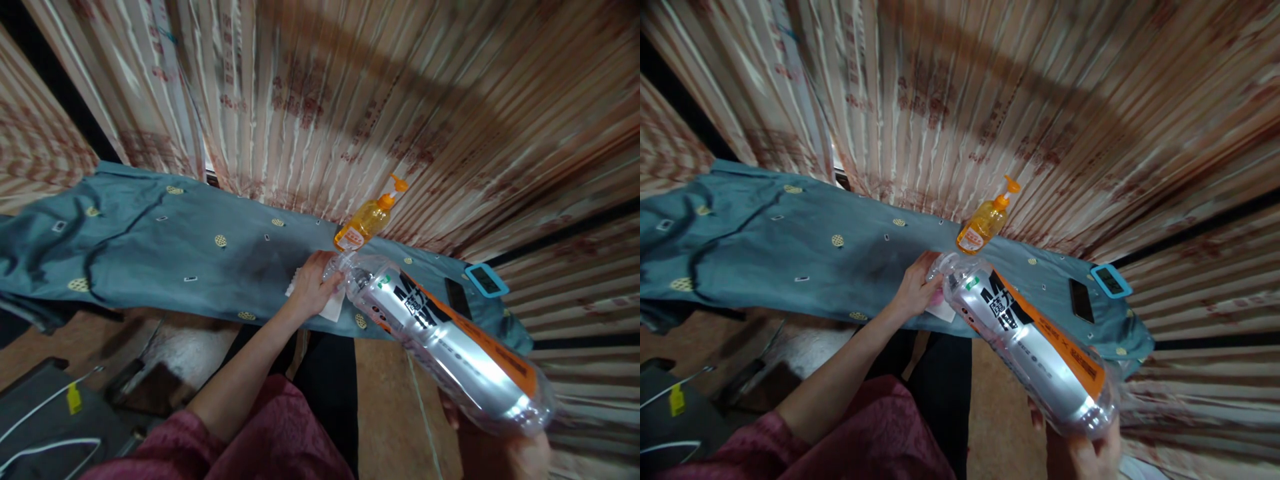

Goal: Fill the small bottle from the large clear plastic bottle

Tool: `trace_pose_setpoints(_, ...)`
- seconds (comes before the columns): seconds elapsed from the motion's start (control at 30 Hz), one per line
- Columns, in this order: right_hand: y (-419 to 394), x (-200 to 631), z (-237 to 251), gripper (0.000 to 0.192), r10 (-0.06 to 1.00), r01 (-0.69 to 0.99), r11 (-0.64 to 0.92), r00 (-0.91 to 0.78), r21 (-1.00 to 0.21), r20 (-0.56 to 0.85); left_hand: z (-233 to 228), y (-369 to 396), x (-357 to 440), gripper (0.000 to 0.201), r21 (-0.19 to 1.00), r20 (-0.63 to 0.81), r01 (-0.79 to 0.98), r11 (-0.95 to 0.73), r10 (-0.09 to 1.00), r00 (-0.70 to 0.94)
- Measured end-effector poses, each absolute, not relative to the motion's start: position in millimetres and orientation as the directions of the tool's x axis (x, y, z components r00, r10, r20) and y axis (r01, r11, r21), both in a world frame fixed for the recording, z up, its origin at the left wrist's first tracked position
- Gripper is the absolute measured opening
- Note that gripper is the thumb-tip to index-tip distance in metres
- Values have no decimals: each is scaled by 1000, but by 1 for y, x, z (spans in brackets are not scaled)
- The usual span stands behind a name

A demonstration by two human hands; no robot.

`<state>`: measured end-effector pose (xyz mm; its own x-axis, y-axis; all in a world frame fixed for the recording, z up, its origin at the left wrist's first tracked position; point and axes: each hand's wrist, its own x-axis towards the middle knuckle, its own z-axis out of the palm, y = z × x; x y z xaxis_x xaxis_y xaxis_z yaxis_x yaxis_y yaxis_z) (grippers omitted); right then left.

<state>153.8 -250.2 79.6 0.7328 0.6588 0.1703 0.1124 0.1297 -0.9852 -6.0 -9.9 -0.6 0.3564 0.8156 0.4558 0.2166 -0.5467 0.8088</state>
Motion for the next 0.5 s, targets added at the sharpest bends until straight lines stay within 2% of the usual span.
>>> trace_pose_setpoints(0.13, -255, 169, 66, 67, 665, 97, 181, 722, -979, 194, 0, -10, -6, 38, 807, 450, 224, -546, 815, 364)
trace_pose_setpoints(0.3, -256, 172, 61, 77, 685, 116, 224, 688, -968, 241, -2, -8, -5, 36, 797, 454, 232, -557, 807, 377)
trace_pose_setpoints(0.5, -258, 154, 63, 77, 643, 50, 191, 748, -980, 163, -3, -6, -5, 38, 786, 467, 239, -571, 800, 377)
